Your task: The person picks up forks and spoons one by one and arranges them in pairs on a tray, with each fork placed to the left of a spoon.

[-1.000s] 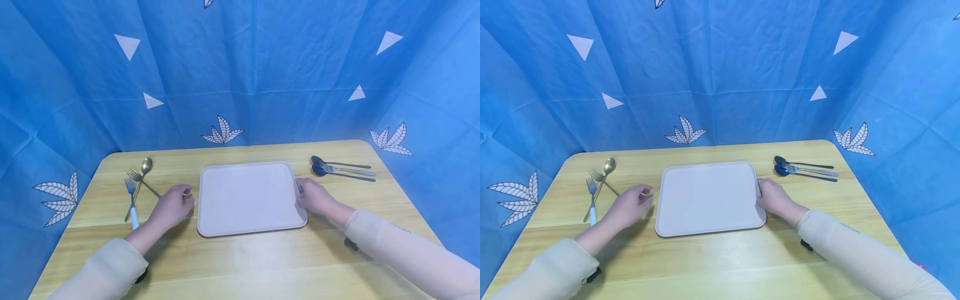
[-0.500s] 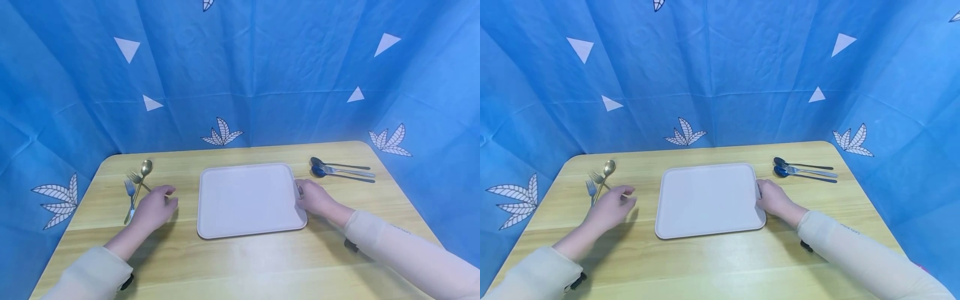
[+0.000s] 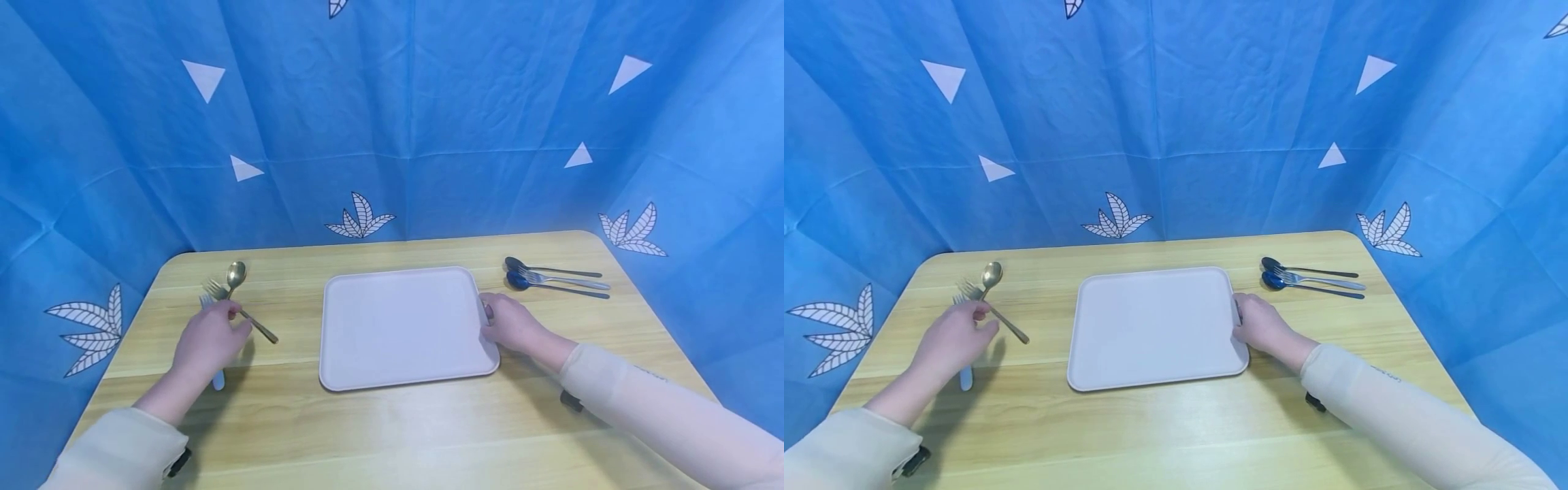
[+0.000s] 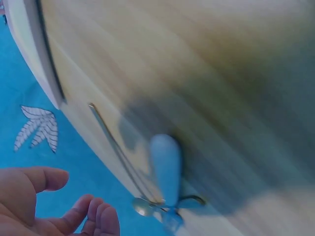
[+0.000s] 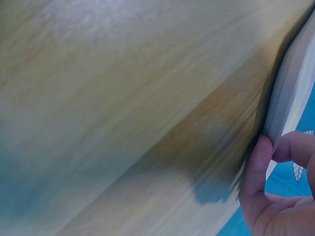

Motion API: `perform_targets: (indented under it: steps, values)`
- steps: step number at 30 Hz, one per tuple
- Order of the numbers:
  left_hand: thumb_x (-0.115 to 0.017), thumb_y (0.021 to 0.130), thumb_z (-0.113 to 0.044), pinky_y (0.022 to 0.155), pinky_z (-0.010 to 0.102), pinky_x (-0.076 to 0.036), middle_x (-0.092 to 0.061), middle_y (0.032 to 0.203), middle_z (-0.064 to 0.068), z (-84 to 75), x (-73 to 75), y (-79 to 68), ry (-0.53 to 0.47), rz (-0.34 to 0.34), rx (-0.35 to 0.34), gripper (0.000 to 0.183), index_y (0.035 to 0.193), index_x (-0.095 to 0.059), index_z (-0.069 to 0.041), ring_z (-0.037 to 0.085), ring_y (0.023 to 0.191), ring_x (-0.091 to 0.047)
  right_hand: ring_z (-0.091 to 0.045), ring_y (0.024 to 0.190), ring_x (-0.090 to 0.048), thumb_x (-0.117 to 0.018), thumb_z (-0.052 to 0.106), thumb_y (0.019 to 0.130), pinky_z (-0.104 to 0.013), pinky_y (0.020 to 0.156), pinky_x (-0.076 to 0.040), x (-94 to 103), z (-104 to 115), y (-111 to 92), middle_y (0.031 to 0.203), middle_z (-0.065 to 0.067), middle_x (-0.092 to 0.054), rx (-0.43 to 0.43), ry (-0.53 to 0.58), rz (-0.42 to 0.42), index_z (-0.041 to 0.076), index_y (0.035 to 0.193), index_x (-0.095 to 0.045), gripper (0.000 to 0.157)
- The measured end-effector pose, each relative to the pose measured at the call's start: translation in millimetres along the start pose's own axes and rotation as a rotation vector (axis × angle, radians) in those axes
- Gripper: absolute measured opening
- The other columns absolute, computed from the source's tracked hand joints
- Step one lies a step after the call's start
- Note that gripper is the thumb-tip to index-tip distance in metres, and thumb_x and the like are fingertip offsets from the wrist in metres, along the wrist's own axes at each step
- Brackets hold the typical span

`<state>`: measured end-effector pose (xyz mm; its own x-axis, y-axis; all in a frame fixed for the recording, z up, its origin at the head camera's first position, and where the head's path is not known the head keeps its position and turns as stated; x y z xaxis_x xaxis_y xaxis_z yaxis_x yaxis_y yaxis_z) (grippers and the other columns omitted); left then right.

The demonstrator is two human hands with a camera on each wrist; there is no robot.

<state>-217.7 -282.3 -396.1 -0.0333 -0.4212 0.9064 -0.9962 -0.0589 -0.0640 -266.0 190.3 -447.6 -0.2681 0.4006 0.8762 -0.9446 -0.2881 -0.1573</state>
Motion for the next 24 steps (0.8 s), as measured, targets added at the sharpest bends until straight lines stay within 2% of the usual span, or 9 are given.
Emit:
perform_targets:
  steps: [2, 3, 6, 9, 11, 14, 19, 24]
  values:
    - [-0.055, 0.094, -0.022, 0.075, 0.054, -0.048, -0.057, 0.125, 0.033, 9.8, 0.3, 1.1, 0.002, 0.003, 0.022, 0.049, 0.129, -0.053, 0.012, 0.047, 0.100, -0.060, -0.021, 0.080, -0.058, -0.073, 0.003, 0.077, -0.041, 0.077, -0.052, -0.3, -0.4, -0.1, 0.097, -0.012, -0.065, -0.001, 0.001, 0.000, -0.013, 0.138, -0.046, 0.068]
    - [-0.054, 0.094, -0.022, 0.072, 0.051, -0.049, -0.061, 0.118, 0.032, 14.3, 0.2, 1.6, 0.001, 0.008, 0.030, 0.050, 0.130, -0.052, 0.013, 0.043, 0.094, -0.061, -0.020, 0.079, -0.058, -0.073, 0.003, 0.077, -0.041, 0.076, -0.052, -0.4, -0.3, -0.1, 0.096, -0.012, -0.065, 0.000, 0.002, 0.000, -0.013, 0.138, -0.047, 0.068]
    - [-0.052, 0.094, -0.023, 0.058, 0.043, -0.045, -0.065, 0.092, 0.023, 26.9, 0.8, 3.2, 0.012, 0.015, 0.051, 0.039, 0.113, -0.057, 0.011, 0.032, 0.073, -0.059, -0.020, 0.077, -0.057, -0.073, 0.002, 0.077, -0.039, 0.073, -0.051, -0.7, -0.4, -0.4, 0.095, -0.010, -0.064, -0.001, 0.004, 0.001, -0.012, 0.137, -0.048, 0.066]
    - [-0.052, 0.095, -0.023, 0.051, 0.036, -0.038, -0.060, 0.079, 0.016, 35.2, 3.4, 3.9, 0.037, 0.007, 0.062, 0.031, 0.106, -0.057, 0.006, 0.027, 0.064, -0.053, -0.018, 0.073, -0.055, -0.073, 0.002, 0.077, -0.036, 0.070, -0.050, -1.0, -0.7, -0.4, 0.092, -0.009, -0.062, -0.008, 0.003, 0.003, -0.012, 0.137, -0.047, 0.067]
    - [-0.053, 0.094, -0.023, 0.050, 0.037, -0.038, -0.060, 0.085, 0.021, 40.1, 4.4, 4.4, 0.055, 0.001, 0.074, 0.030, 0.106, -0.056, 0.004, 0.030, 0.068, -0.053, -0.018, 0.073, -0.055, -0.073, 0.003, 0.078, -0.036, 0.070, -0.050, -1.3, -1.3, -0.2, 0.092, -0.008, -0.062, -0.010, 0.000, 0.003, -0.012, 0.138, -0.046, 0.068]
    - [-0.053, 0.095, -0.024, 0.055, 0.045, -0.045, -0.060, 0.100, 0.031, 46.6, 3.7, 4.3, 0.081, 0.017, 0.094, 0.040, 0.118, -0.054, 0.008, 0.041, 0.079, -0.058, -0.018, 0.073, -0.055, -0.073, 0.003, 0.078, -0.037, 0.070, -0.050, -1.7, -1.4, -0.2, 0.092, -0.009, -0.062, -0.007, -0.001, 0.003, -0.013, 0.138, -0.046, 0.068]
    - [-0.051, 0.097, -0.029, 0.073, 0.059, -0.047, -0.052, 0.120, 0.042, 57.6, -1.8, 5.5, 0.113, 0.084, 0.131, 0.058, 0.133, -0.045, 0.016, 0.057, 0.102, -0.054, -0.020, 0.077, -0.056, -0.073, 0.003, 0.077, -0.038, 0.072, -0.050, -1.9, -2.0, 0.1, 0.094, -0.010, -0.063, 0.000, -0.006, -0.001, -0.013, 0.138, -0.046, 0.069]
    - [-0.049, 0.098, -0.031, 0.065, 0.052, -0.047, -0.054, 0.104, 0.038, 67.1, -5.1, 7.5, 0.122, 0.132, 0.153, 0.052, 0.116, -0.048, 0.018, 0.048, 0.087, -0.057, -0.020, 0.077, -0.057, -0.073, 0.003, 0.077, -0.038, 0.072, -0.051, -2.7, -3.3, 0.6, 0.096, -0.011, -0.063, -0.008, 0.009, 0.003, -0.012, 0.139, -0.045, 0.070]
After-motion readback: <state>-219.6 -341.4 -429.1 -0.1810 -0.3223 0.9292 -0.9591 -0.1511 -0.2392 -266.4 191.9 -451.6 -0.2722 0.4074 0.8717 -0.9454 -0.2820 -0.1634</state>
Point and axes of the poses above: each hand's wrist, its own y-axis towards the middle knuckle, its own x-axis out of the back of the hand, z = x × y, the point moved 10 cm from there along y, towards the middle knuckle
